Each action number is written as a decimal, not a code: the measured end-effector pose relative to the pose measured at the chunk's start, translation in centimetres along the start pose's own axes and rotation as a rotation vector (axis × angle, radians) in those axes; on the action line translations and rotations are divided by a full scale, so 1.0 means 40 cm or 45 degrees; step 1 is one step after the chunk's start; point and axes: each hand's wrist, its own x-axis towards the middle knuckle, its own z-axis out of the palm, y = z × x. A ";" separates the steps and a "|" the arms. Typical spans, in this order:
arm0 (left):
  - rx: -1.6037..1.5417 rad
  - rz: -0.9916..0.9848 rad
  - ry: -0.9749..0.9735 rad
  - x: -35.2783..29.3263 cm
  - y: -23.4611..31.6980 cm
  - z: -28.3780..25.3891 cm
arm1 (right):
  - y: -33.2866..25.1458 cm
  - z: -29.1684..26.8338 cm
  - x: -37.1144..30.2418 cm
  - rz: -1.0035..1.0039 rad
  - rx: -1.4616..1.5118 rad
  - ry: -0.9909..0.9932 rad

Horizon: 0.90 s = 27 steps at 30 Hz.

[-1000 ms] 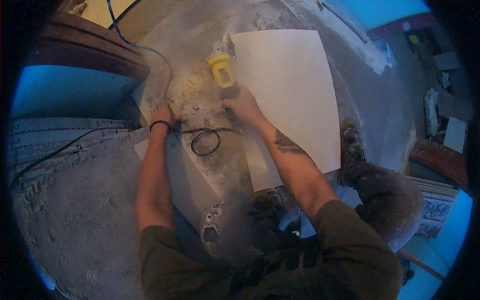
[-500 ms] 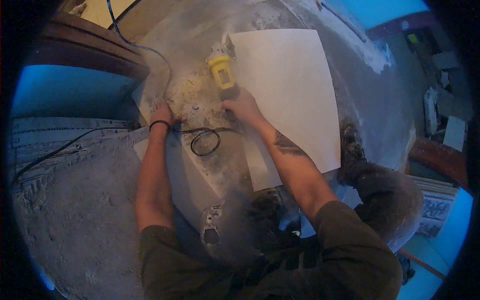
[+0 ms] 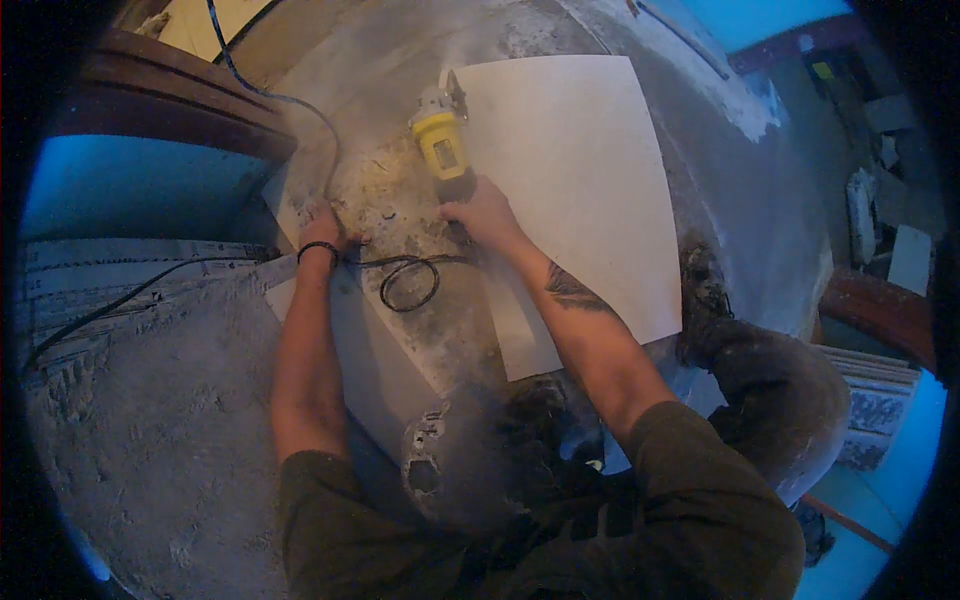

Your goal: The person uses an angle grinder to cut a piece of tile on a floor, then picks up the tile and shows the cut edge.

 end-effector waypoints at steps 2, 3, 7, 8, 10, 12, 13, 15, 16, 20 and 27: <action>-0.015 0.006 0.035 -0.005 -0.016 0.005 | -0.010 0.008 -0.007 -0.001 -0.014 0.002; -0.030 0.015 0.070 -0.009 -0.027 0.004 | -0.017 0.014 -0.010 -0.002 -0.028 0.007; -0.026 -0.046 -0.066 -0.030 0.047 -0.038 | 0.021 0.001 -0.001 -0.011 -0.061 0.035; -0.048 -0.038 -0.051 -0.035 0.040 -0.043 | 0.020 0.006 0.000 -0.016 -0.052 0.031; -0.070 -0.030 -0.036 -0.038 0.036 -0.047 | 0.021 0.010 0.002 -0.020 -0.044 0.027; -0.078 -0.040 -0.055 -0.037 0.040 -0.049 | 0.028 0.007 0.006 -0.031 -0.004 -0.020; -0.077 -0.041 -0.055 -0.036 0.038 -0.047 | 0.027 0.009 0.005 -0.030 -0.004 -0.021; -0.088 -0.040 -0.061 -0.034 0.036 -0.041 | 0.028 0.011 0.003 -0.020 -0.014 -0.014; -0.087 -0.043 -0.059 -0.030 0.026 -0.035 | 0.026 0.013 0.003 -0.022 -0.013 -0.017; -0.075 0.004 0.000 -0.021 0.002 -0.016 | 0.023 0.019 0.003 -0.013 -0.007 -0.032; -0.086 -0.048 -0.138 -0.009 0.009 -0.022 | 0.034 0.018 0.004 -0.026 -0.025 -0.035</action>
